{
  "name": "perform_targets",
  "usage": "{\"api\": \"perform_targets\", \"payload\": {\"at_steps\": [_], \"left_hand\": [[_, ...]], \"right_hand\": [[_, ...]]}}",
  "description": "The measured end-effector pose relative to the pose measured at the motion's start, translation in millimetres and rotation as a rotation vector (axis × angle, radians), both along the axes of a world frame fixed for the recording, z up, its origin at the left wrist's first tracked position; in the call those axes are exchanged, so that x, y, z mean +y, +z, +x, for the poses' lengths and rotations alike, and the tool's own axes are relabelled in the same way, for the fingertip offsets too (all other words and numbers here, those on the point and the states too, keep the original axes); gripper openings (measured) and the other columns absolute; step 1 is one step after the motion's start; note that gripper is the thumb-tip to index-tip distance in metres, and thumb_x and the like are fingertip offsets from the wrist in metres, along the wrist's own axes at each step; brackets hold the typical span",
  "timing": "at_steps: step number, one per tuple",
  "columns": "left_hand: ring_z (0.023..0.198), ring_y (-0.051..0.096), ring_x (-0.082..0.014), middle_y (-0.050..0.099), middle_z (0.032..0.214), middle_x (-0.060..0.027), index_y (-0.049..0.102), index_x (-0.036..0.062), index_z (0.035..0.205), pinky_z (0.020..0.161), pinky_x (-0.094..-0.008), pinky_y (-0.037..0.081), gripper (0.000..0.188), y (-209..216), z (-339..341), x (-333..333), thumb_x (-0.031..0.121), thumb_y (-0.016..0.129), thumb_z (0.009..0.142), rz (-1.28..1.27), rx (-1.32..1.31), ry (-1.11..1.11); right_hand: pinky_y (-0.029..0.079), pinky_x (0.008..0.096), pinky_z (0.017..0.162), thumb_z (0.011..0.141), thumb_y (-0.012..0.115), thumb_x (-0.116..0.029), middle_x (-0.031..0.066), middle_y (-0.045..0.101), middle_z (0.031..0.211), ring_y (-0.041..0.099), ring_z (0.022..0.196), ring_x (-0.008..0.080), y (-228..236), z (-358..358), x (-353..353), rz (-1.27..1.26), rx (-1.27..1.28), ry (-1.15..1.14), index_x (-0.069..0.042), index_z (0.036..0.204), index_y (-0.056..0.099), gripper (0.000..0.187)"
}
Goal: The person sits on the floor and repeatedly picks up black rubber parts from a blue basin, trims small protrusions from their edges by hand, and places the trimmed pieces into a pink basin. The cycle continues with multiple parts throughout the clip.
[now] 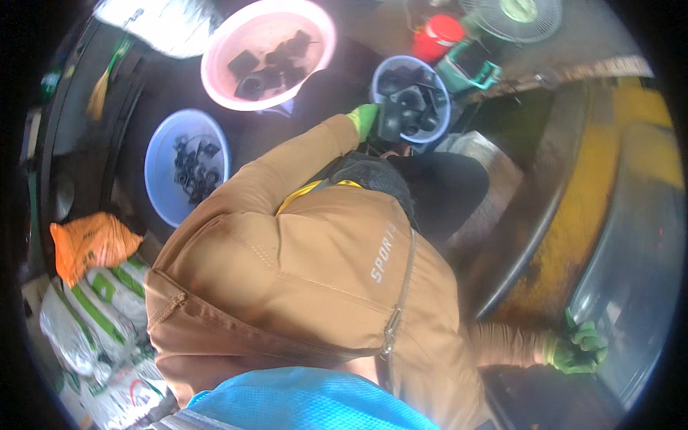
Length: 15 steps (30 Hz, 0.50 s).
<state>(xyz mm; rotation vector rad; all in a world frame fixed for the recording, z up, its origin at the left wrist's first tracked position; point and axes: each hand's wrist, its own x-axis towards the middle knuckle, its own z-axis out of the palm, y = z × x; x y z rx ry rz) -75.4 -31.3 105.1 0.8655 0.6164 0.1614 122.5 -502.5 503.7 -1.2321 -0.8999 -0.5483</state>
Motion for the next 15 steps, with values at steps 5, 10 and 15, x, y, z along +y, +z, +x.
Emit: {"api": "perform_targets", "payload": {"at_steps": [5, 10, 15], "left_hand": [[0.068, 0.063, -0.023, 0.067, 0.098, -0.0089, 0.059, 0.0076, 0.124, 0.053, -0.035, 0.05, 0.031, -3, -5, 9, 0.022, 0.05, 0.097, -0.073, -0.158, 0.041], [0.071, 0.064, -0.0229, 0.067, 0.099, -0.0088, 0.058, 0.0074, 0.125, 0.056, -0.0351, 0.052, 0.031, -6, -8, 18, 0.021, 0.051, 0.097, -0.102, -0.254, 0.084], [0.074, 0.065, -0.0228, 0.067, 0.1, -0.0087, 0.057, 0.0071, 0.126, 0.058, -0.0352, 0.054, 0.031, -11, -14, 21, 0.02, 0.052, 0.097, -0.124, -0.315, 0.106]], "right_hand": [[0.03, 0.0341, 0.058, 0.095, 0.053, -0.035, -0.0008, 0.034, 0.065, 0.033, 0.052, 0.0144, 9, -16, -9, 0.078, 0.079, 0.393, -0.006, 0.1, 0.065, 0.032], [0.034, 0.0284, 0.058, 0.094, 0.055, -0.034, -0.0043, 0.043, 0.062, 0.042, 0.049, 0.0098, 15, -23, -28, 0.199, 0.038, 0.581, -0.008, 0.096, 0.07, 0.03], [0.029, 0.0303, 0.062, 0.093, 0.057, -0.031, -0.0051, 0.038, 0.062, 0.038, 0.053, 0.0117, 15, -15, -37, 0.203, 0.141, 0.508, -0.009, 0.096, 0.07, 0.026]]}}
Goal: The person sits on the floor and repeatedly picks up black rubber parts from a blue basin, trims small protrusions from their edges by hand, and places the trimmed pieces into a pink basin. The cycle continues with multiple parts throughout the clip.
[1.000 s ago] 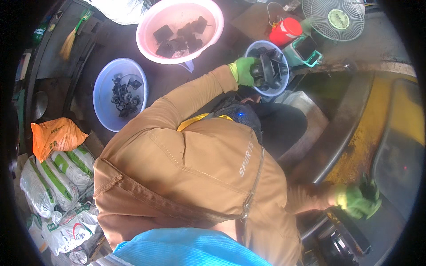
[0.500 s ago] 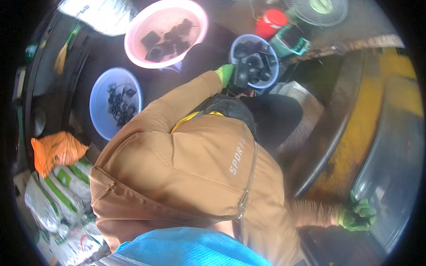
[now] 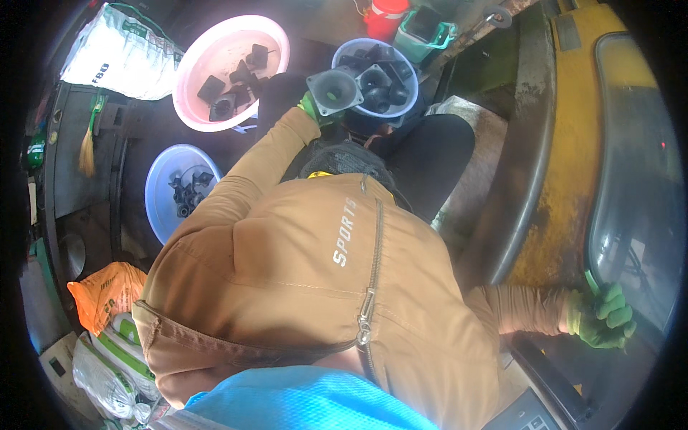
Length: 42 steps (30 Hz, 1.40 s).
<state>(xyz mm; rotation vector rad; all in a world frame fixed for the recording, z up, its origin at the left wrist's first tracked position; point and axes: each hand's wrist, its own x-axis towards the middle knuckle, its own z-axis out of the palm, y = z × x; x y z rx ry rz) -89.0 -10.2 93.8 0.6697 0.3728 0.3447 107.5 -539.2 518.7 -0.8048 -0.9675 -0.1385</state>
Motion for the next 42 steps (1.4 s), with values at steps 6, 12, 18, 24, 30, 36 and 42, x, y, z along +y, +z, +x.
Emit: {"api": "perform_targets", "payload": {"at_steps": [6, 12, 18, 24, 30, 36, 42], "left_hand": [[0.082, 0.066, -0.0229, 0.066, 0.104, -0.0085, 0.057, 0.0072, 0.126, 0.067, -0.0364, 0.056, 0.032, -9, 1, 7, 0.023, 0.051, 0.098, -0.056, -0.115, -0.025], [0.107, 0.062, -0.0221, 0.063, 0.115, -0.0084, 0.053, 0.0075, 0.126, 0.095, -0.0421, 0.053, 0.04, -15, 16, 12, 0.038, 0.045, 0.102, -0.386, -0.519, -0.259], [0.109, 0.062, -0.0237, 0.063, 0.117, -0.0101, 0.054, 0.0058, 0.125, 0.096, -0.0427, 0.051, 0.039, 4, 7, 8, 0.036, 0.044, 0.102, -0.483, -0.464, -0.267], [0.105, 0.064, -0.0215, 0.065, 0.116, -0.0101, 0.056, 0.0059, 0.124, 0.093, -0.0359, 0.054, 0.034, -23, 15, 11, 0.028, 0.048, 0.1, 0.925, 0.015, -0.177], [0.107, 0.063, -0.0166, 0.064, 0.119, -0.0063, 0.056, 0.0062, 0.126, 0.091, -0.0333, 0.054, 0.035, -62, 30, 10, 0.018, 0.059, 0.093, 0.469, -0.258, -0.011], [0.107, 0.063, -0.017, 0.064, 0.12, -0.0071, 0.056, 0.0055, 0.126, 0.091, -0.0353, 0.054, 0.035, -8, 10, 6, 0.024, 0.055, 0.096, 1.267, 0.033, -0.096], [0.104, 0.063, -0.0173, 0.063, 0.117, -0.0073, 0.057, 0.005, 0.123, 0.09, -0.0361, 0.055, 0.035, 33, 3, -4, 0.029, 0.054, 0.097, 0.991, 0.003, -0.123]], "right_hand": [[0.028, 0.0329, 0.064, 0.093, 0.057, -0.035, -0.0061, 0.039, 0.064, 0.038, 0.054, 0.0127, 0, 8, -13, -0.025, -0.002, 0.126, -0.011, 0.101, 0.069, 0.028], [0.029, 0.0337, 0.065, 0.094, 0.057, -0.036, -0.0056, 0.043, 0.065, 0.041, 0.056, 0.0128, 1, 19, -19, -0.09, -0.042, 0.116, -0.011, 0.103, 0.069, 0.029], [0.029, 0.0342, 0.064, 0.094, 0.057, -0.035, -0.0052, 0.047, 0.067, 0.042, 0.057, 0.0132, 2, 24, -21, -0.101, -0.072, 0.09, -0.011, 0.104, 0.07, 0.029], [0.029, 0.0347, 0.063, 0.092, 0.055, -0.034, -0.0037, 0.046, 0.066, 0.042, 0.056, 0.0143, 2, 28, -26, -0.083, -0.046, 0.071, -0.009, 0.102, 0.07, 0.03], [0.029, 0.0353, 0.062, 0.09, 0.054, -0.032, -0.0031, 0.045, 0.064, 0.039, 0.054, 0.0154, 1, 28, -25, -0.072, -0.016, -0.018, -0.01, 0.097, 0.07, 0.028], [0.028, 0.036, 0.062, 0.09, 0.054, -0.03, -0.0014, 0.045, 0.064, 0.037, 0.054, 0.0157, 0, 26, -23, -0.056, 0.005, 0.03, -0.01, 0.096, 0.07, 0.027], [0.028, 0.0362, 0.062, 0.09, 0.054, -0.028, -0.001, 0.044, 0.064, 0.037, 0.054, 0.0159, 1, 26, -25, -0.047, 0.011, 0.016, -0.009, 0.095, 0.07, 0.025]]}}
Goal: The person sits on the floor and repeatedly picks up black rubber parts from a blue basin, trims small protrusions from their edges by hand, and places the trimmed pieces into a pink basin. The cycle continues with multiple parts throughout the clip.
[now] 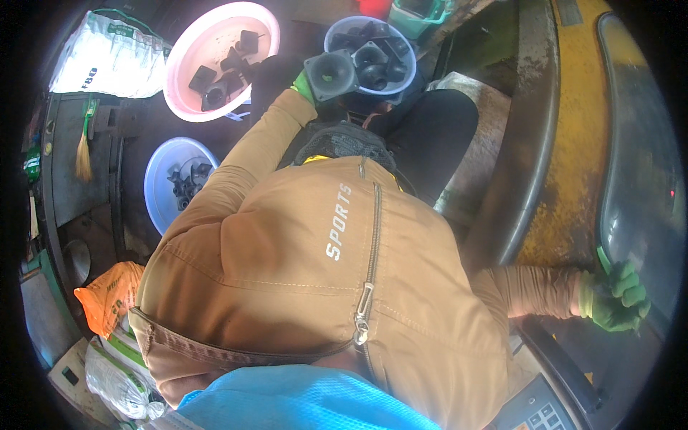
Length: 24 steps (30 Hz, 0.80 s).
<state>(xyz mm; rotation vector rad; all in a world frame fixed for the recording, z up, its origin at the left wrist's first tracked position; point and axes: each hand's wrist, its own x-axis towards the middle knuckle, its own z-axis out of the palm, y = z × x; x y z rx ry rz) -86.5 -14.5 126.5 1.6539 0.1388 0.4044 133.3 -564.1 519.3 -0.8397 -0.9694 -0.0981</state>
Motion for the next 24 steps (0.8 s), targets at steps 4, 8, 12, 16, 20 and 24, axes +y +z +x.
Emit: {"api": "perform_targets", "payload": {"at_steps": [4, 8, 12, 16, 20, 24], "left_hand": [[0.096, 0.064, -0.0171, 0.065, 0.105, -0.0053, 0.061, 0.0053, 0.11, 0.086, -0.033, 0.055, 0.029, 4, -2, -4, 0.028, 0.063, 0.091, -1.015, -0.103, -0.081], [0.092, 0.064, -0.0158, 0.063, 0.096, -0.0052, 0.061, 0.0067, 0.102, 0.081, -0.0302, 0.053, 0.024, 13, -4, -5, 0.019, 0.07, 0.084, 0.043, -0.232, 0.064], [0.087, 0.062, -0.0145, 0.062, 0.092, -0.0051, 0.06, 0.0076, 0.097, 0.077, -0.0282, 0.051, 0.024, 21, -8, -5, 0.009, 0.072, 0.077, 0.451, -0.173, 0.123], [0.086, 0.062, -0.0137, 0.061, 0.091, -0.0044, 0.06, 0.007, 0.096, 0.077, -0.0262, 0.051, 0.024, 23, -10, -6, 0.004, 0.071, 0.076, 0.227, -0.137, 0.105], [0.085, 0.061, -0.012, 0.061, 0.091, -0.0041, 0.06, 0.0068, 0.096, 0.078, -0.0246, 0.051, 0.022, 23, -9, -8, 0.002, 0.07, 0.077, -0.025, -0.069, 0.07], [0.084, 0.061, -0.0103, 0.061, 0.09, -0.0031, 0.06, 0.0071, 0.096, 0.079, -0.0243, 0.051, 0.02, 24, -9, -5, 0.0, 0.068, 0.079, -0.036, -0.089, 0.059]], "right_hand": [[0.027, 0.036, 0.062, 0.09, 0.054, -0.029, -0.0009, 0.043, 0.063, 0.036, 0.053, 0.0158, 0, -2, 2, 0.0, 0.005, -0.016, -0.009, 0.094, 0.069, 0.025], [0.026, 0.035, 0.06, 0.09, 0.054, -0.028, -0.0013, 0.043, 0.063, 0.035, 0.053, 0.0154, 0, -4, 5, 0.003, 0.001, -0.033, -0.009, 0.092, 0.069, 0.024], [0.026, 0.0343, 0.059, 0.09, 0.053, -0.026, -0.0022, 0.041, 0.061, 0.034, 0.052, 0.015, 1, -4, 7, 0.009, 0.007, -0.03, -0.009, 0.089, 0.068, 0.022], [0.026, 0.0343, 0.06, 0.09, 0.053, -0.026, -0.0026, 0.039, 0.06, 0.034, 0.052, 0.0152, 2, -4, 9, -0.014, 0.003, 0.019, -0.009, 0.087, 0.068, 0.022], [0.026, 0.035, 0.061, 0.09, 0.054, -0.029, -0.0026, 0.04, 0.062, 0.036, 0.053, 0.0152, 1, -6, 11, 0.0, 0.005, -0.007, -0.01, 0.091, 0.069, 0.024], [0.027, 0.0361, 0.063, 0.09, 0.054, -0.031, -0.0026, 0.041, 0.063, 0.036, 0.053, 0.0151, 0, -6, 9, -0.003, 0.01, 0.013, -0.009, 0.095, 0.07, 0.027]]}}
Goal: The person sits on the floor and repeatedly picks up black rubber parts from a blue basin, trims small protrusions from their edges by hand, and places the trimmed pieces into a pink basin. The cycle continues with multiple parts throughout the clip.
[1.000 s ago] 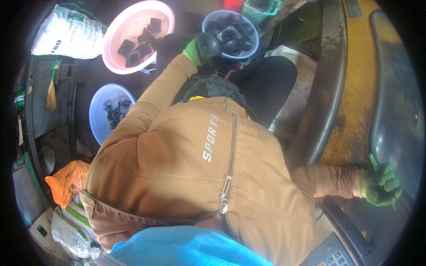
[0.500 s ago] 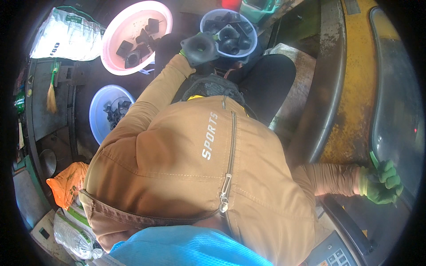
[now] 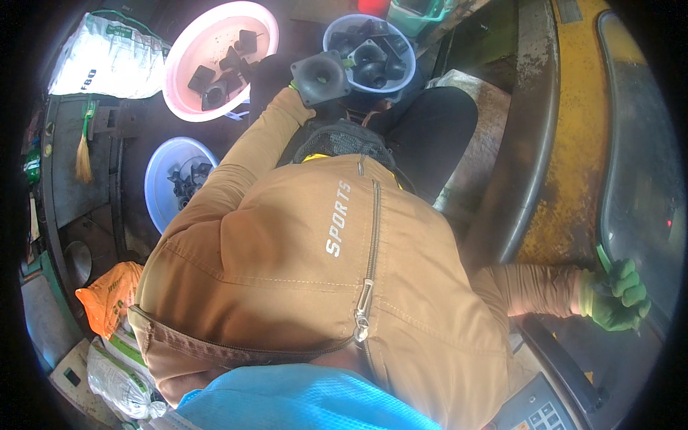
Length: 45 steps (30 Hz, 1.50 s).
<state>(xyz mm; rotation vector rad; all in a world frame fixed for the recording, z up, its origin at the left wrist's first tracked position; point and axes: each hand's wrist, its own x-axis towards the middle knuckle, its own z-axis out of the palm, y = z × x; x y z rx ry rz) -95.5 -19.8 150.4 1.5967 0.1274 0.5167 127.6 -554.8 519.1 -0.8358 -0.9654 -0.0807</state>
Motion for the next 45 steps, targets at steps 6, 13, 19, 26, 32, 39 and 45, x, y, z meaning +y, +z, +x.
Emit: {"api": "perform_targets", "payload": {"at_steps": [6, 13, 19, 26, 32, 39, 45], "left_hand": [[0.091, 0.061, -0.0113, 0.062, 0.099, -0.0034, 0.058, 0.0071, 0.106, 0.083, -0.0268, 0.052, 0.02, -12, 1, 5, -0.001, 0.061, 0.088, 0.135, -0.039, -0.022], [0.092, 0.061, -0.0138, 0.061, 0.1, -0.0045, 0.055, 0.0078, 0.107, 0.085, -0.0314, 0.053, 0.015, -34, 14, 9, 0.005, 0.056, 0.092, -0.404, -0.046, -0.151], [0.104, 0.064, -0.0188, 0.065, 0.112, -0.0079, 0.054, 0.0061, 0.125, 0.084, -0.036, 0.057, 0.03, -14, 9, 9, 0.011, 0.051, 0.095, -0.914, -0.004, -0.041], [0.112, 0.058, -0.0218, 0.059, 0.126, -0.0103, 0.047, 0.0015, 0.138, 0.097, -0.0345, 0.048, 0.055, 84, 23, -20, 0.026, 0.065, 0.092, -0.878, 0.161, 0.095], [0.106, 0.061, -0.026, 0.063, 0.113, -0.0148, 0.046, -0.0041, 0.137, 0.089, -0.0385, 0.051, 0.083, 163, 36, -59, 0.024, 0.087, 0.07, 0.444, -0.077, 0.301], [0.109, 0.06, -0.0319, 0.057, 0.125, -0.0177, 0.039, -0.0032, 0.14, 0.097, -0.0404, 0.048, 0.068, 177, 16, -47, 0.028, 0.069, 0.088, -0.488, -0.072, 0.042], [0.119, 0.057, -0.037, 0.055, 0.134, -0.0204, 0.05, 0.0041, 0.136, 0.1, -0.0514, 0.048, 0.054, 159, 15, -58, 0.039, 0.058, 0.095, -1.481, -0.1, -0.334]], "right_hand": [[0.027, 0.0353, 0.064, 0.091, 0.055, -0.032, -0.0026, 0.042, 0.064, 0.038, 0.055, 0.0151, 0, 5, -7, -0.019, -0.015, 0.024, -0.009, 0.095, 0.069, 0.027], [0.029, 0.0325, 0.062, 0.089, 0.06, -0.033, -0.0027, 0.045, 0.066, 0.04, 0.055, 0.014, -5, 2, -9, -0.004, 0.003, 0.011, -0.01, 0.097, 0.07, 0.026], [0.031, 0.0337, 0.059, 0.092, 0.055, -0.033, -0.0006, 0.045, 0.065, 0.035, 0.05, 0.0122, -1, -17, 17, 0.021, 0.028, 0.119, -0.008, 0.1, 0.068, 0.03], [0.029, 0.0184, 0.043, 0.096, 0.052, -0.042, -0.0025, 0.053, 0.075, 0.036, 0.051, 0.0029, -88, -61, 179, -0.643, 0.569, -0.602, -0.001, 0.116, 0.062, 0.046], [0.037, 0.022, 0.048, 0.091, 0.065, -0.017, 0.0035, 0.066, 0.079, 0.053, 0.056, 0.0076, -176, -92, 313, -0.884, 0.814, 0.175, -0.001, 0.11, 0.065, 0.025], [0.041, 0.0243, 0.048, 0.095, 0.059, -0.018, 0.0033, 0.064, 0.077, 0.054, 0.055, 0.0094, -176, -99, 322, -0.657, 0.994, 0.501, 0.0, 0.111, 0.063, 0.024], [0.037, 0.0208, 0.049, 0.095, 0.063, -0.02, 0.0, 0.06, 0.074, 0.048, 0.053, 0.0056, -198, -102, 340, -0.745, 1.011, 0.564, -0.006, 0.11, 0.062, 0.021]]}}
